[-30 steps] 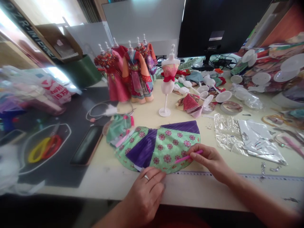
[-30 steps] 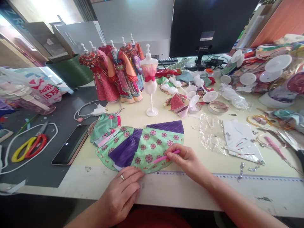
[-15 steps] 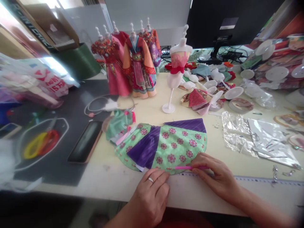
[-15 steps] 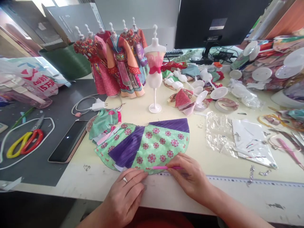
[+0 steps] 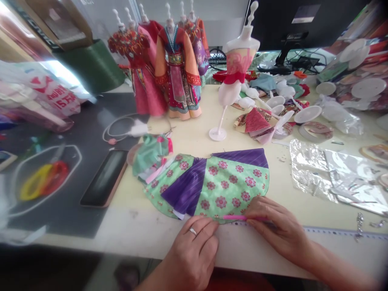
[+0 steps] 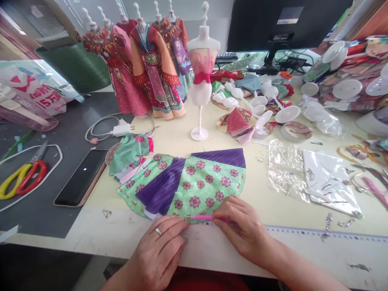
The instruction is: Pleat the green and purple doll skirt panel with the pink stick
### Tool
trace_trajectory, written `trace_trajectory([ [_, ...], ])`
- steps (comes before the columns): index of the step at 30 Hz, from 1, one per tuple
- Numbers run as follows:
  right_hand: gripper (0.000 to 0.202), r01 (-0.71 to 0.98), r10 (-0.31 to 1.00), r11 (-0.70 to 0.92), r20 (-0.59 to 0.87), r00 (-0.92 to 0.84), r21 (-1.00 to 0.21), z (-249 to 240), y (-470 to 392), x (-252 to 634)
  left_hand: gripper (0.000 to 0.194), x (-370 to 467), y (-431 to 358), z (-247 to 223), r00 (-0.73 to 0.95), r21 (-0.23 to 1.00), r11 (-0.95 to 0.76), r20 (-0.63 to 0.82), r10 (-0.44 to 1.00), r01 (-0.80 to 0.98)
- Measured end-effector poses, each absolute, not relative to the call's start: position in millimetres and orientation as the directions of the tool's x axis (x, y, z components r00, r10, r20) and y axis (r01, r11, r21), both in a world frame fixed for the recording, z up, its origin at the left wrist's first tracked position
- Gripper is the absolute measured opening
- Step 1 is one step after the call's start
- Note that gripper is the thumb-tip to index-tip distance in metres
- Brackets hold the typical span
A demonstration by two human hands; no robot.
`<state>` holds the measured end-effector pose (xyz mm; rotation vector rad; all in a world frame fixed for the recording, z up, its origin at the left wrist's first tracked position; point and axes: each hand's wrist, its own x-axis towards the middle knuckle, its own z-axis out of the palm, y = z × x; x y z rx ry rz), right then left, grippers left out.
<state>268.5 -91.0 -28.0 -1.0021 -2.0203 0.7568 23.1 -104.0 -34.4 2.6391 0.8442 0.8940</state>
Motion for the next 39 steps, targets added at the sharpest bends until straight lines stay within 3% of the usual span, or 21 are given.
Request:
trace_trajectory([
  [39,0.011,0.501,0.859,0.505,0.349,-0.376,-0.703,-29.8,-88.3,268.1,0.017,23.4,-105.0,-33.1,0.633,0.387,-0.793,0.478,0.609,0.471],
])
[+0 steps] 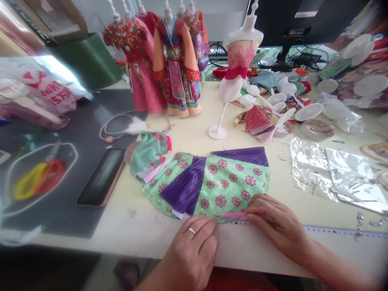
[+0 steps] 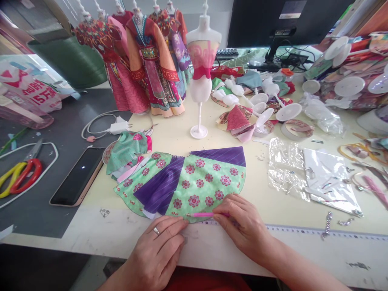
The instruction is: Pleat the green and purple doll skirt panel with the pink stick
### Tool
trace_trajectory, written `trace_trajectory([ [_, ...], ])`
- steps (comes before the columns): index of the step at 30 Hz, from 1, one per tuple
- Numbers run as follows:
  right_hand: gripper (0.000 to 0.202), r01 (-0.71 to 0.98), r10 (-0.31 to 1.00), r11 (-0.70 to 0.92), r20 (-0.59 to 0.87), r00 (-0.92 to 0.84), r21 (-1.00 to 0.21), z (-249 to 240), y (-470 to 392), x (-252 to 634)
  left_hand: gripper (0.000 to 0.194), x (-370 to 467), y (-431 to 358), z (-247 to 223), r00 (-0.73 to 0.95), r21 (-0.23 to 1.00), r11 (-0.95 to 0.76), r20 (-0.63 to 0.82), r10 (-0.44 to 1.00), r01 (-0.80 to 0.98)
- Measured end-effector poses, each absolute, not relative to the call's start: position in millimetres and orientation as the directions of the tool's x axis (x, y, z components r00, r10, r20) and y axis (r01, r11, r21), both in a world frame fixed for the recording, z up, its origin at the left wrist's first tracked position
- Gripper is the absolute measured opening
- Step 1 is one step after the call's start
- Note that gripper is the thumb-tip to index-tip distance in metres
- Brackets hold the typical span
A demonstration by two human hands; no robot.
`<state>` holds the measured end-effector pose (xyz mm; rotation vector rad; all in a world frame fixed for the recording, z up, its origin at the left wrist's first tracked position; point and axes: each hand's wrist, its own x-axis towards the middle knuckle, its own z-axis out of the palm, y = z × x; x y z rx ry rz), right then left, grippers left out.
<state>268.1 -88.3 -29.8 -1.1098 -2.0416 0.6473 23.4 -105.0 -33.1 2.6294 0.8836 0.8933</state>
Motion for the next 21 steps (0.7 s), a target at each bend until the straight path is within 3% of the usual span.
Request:
trace_trajectory([
  [21,0.013,0.535,0.871,0.489,0.354,-0.340,-0.689,-26.3,-88.7,267.1,0.016,23.0,-107.4,-37.1,0.616,0.366,-0.768,0.459,0.640,0.525],
])
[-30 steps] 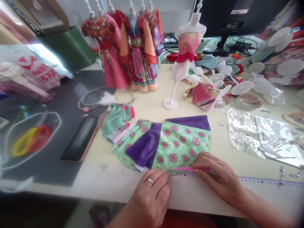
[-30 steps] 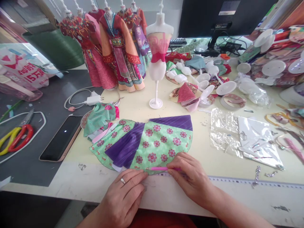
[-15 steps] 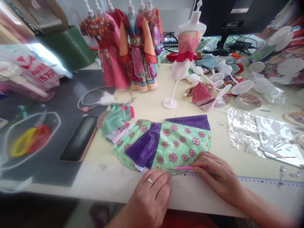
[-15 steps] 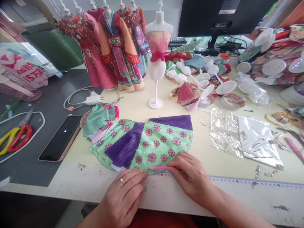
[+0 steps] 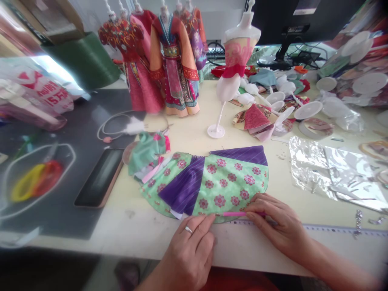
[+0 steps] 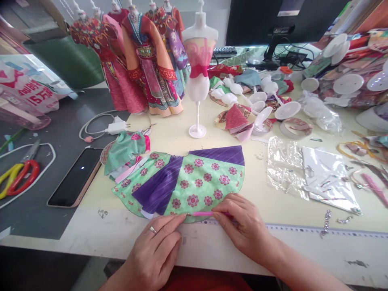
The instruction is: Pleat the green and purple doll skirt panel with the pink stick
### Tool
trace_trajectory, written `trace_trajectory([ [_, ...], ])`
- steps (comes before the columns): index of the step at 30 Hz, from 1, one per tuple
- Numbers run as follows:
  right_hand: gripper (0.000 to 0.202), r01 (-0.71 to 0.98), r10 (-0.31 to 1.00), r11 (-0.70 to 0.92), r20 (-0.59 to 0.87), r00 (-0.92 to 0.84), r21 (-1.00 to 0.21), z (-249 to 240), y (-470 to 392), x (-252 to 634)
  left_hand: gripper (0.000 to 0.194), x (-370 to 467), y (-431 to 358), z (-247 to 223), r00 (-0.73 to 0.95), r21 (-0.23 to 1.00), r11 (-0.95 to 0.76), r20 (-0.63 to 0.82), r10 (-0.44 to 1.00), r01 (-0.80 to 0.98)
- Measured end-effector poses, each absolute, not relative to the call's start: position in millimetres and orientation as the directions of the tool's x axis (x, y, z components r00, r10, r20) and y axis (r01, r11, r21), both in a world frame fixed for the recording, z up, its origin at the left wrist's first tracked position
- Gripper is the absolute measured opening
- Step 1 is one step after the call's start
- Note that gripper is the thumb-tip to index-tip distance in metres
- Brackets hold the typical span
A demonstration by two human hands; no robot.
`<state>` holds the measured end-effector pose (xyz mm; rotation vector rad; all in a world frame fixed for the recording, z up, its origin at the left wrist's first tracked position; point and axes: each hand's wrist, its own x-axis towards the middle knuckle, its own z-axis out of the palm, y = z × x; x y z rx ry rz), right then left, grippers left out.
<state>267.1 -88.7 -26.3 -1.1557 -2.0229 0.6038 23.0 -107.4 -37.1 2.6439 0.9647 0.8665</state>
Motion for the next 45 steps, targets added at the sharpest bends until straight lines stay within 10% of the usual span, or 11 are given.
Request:
trace_trajectory([
  [10,0.012,0.545,0.845,0.534,0.381,-0.375,-0.647,-24.7,-88.6,267.1,0.017,25.6,-105.8,-37.8,0.639,0.317,-0.780,0.449,0.625,0.540],
  [22,0.020,0.486,0.502,0.854,0.546,-0.671,-0.187,-15.5,-100.8,274.5,0.025,28.6,-105.0,-40.0,0.701,0.125,-0.823,0.463,0.543,0.555],
  [45,0.015,0.520,0.552,0.817,0.599,-0.580,-0.249,-20.8,-99.5,266.0,0.022,22.9,-108.2,-40.2,0.664,0.177,-0.826,0.517,0.540,0.534],
])
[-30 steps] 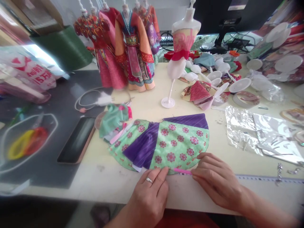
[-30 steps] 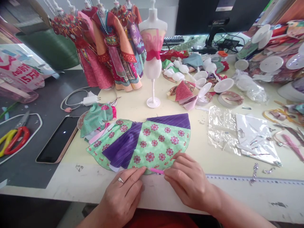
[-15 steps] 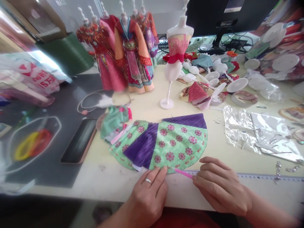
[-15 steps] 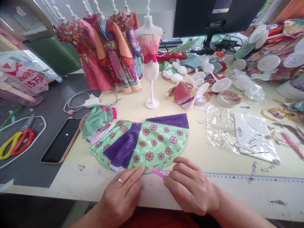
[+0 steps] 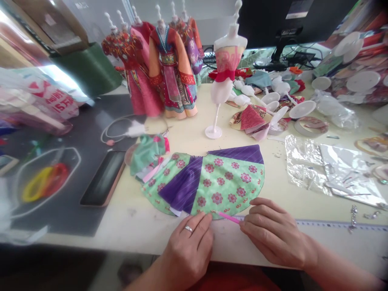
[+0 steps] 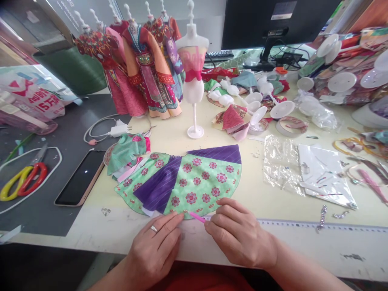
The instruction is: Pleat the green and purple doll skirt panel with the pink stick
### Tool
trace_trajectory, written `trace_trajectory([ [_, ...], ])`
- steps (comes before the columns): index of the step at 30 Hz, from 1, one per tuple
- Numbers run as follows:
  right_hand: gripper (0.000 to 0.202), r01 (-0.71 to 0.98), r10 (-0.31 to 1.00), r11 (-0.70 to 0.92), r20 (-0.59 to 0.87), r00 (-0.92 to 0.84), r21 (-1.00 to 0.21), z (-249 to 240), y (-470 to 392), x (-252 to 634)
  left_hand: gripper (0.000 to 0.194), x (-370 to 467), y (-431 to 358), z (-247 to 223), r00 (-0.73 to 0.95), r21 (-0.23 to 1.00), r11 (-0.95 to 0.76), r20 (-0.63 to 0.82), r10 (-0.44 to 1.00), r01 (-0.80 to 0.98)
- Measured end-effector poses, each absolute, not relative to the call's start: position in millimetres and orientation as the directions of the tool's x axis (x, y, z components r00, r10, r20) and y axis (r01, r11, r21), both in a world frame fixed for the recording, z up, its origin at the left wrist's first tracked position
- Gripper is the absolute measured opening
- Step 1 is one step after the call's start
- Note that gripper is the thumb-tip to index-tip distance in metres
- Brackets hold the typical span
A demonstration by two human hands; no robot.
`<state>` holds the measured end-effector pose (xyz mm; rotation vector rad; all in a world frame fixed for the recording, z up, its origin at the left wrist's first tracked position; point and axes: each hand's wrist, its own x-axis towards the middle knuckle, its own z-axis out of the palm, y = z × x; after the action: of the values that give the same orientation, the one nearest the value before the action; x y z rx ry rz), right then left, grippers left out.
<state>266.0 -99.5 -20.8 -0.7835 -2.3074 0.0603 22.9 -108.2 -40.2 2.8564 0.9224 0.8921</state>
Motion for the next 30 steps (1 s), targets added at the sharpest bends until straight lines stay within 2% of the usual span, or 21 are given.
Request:
trace_trajectory([
  [12,0.016,0.509,0.550,0.822,0.587,-0.594,-0.254,-20.7,-99.7,267.2,0.022,22.7,-105.2,-40.0,0.663,0.205,-0.814,0.489,0.567,0.544],
  [30,0.016,0.504,0.524,0.833,0.613,-0.591,-0.227,-19.1,-101.7,267.8,0.025,27.4,-106.3,-40.3,0.719,0.108,-0.826,0.438,0.539,0.553],
])
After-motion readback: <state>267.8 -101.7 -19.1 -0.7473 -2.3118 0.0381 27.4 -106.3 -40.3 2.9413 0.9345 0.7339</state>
